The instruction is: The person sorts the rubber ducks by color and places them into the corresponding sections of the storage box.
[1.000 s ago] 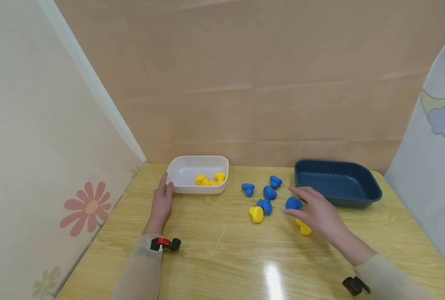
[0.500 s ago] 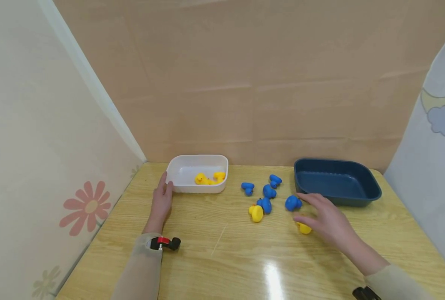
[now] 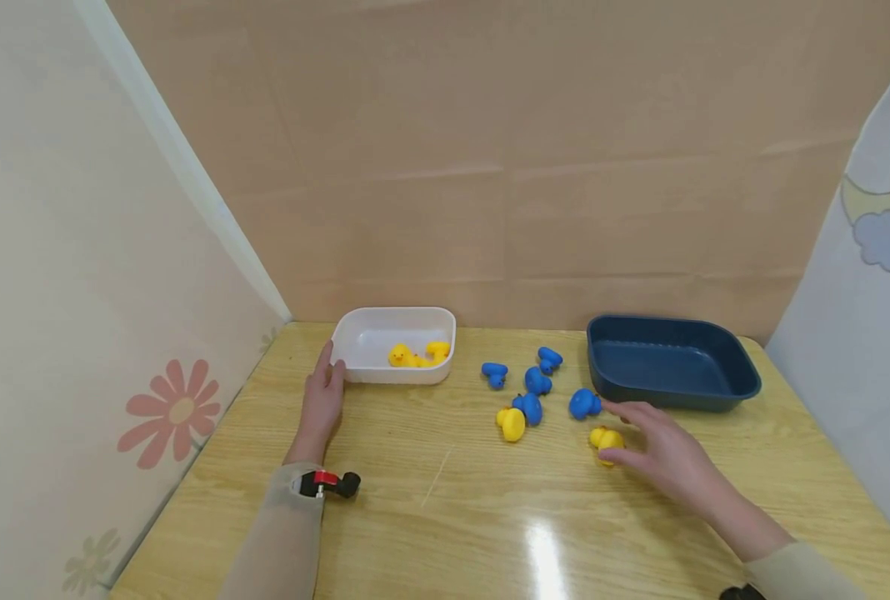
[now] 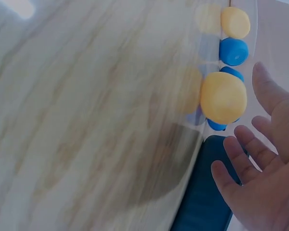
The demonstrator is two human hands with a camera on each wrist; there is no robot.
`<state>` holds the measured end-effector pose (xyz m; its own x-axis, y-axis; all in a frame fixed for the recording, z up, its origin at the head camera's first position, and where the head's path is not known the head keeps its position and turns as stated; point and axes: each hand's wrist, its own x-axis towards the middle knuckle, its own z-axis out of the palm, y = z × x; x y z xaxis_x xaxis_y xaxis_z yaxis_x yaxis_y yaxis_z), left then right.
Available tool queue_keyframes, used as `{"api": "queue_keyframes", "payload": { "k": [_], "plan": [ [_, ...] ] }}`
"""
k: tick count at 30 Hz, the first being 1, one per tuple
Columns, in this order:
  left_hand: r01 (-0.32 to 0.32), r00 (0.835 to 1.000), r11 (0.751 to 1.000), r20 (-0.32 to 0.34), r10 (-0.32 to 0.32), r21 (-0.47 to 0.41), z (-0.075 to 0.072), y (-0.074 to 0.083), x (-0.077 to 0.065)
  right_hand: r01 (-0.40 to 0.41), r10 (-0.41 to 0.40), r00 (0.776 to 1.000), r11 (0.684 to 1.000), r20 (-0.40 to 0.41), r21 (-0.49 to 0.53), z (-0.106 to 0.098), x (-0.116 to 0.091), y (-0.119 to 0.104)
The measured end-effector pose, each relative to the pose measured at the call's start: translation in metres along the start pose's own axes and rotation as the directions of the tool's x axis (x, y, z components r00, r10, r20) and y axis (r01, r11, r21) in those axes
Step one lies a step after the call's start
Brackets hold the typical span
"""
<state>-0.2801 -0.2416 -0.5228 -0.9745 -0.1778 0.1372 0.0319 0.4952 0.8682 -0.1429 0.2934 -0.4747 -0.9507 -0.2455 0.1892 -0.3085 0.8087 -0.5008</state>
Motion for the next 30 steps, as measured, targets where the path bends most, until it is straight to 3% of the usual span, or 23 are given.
{"api": "queue_keyframes", "payload": {
  "k": [9, 30],
  "plan": [
    [0.015, 1.0, 1.0, 0.005, -0.015, -0.007, -0.001, 0.0, 0.0, 0.062, -0.062, 0.998, 0.998, -0.017, 0.002, 0.005, -0.004, 0.01],
    [0.035, 0.999, 0.999, 0.007, -0.035, -0.006, -0.001, 0.003, -0.001, 0.05, -0.05, 0.998, 0.999, 0.025, 0.018, 0.012, -0.007, 0.019]
  ]
}}
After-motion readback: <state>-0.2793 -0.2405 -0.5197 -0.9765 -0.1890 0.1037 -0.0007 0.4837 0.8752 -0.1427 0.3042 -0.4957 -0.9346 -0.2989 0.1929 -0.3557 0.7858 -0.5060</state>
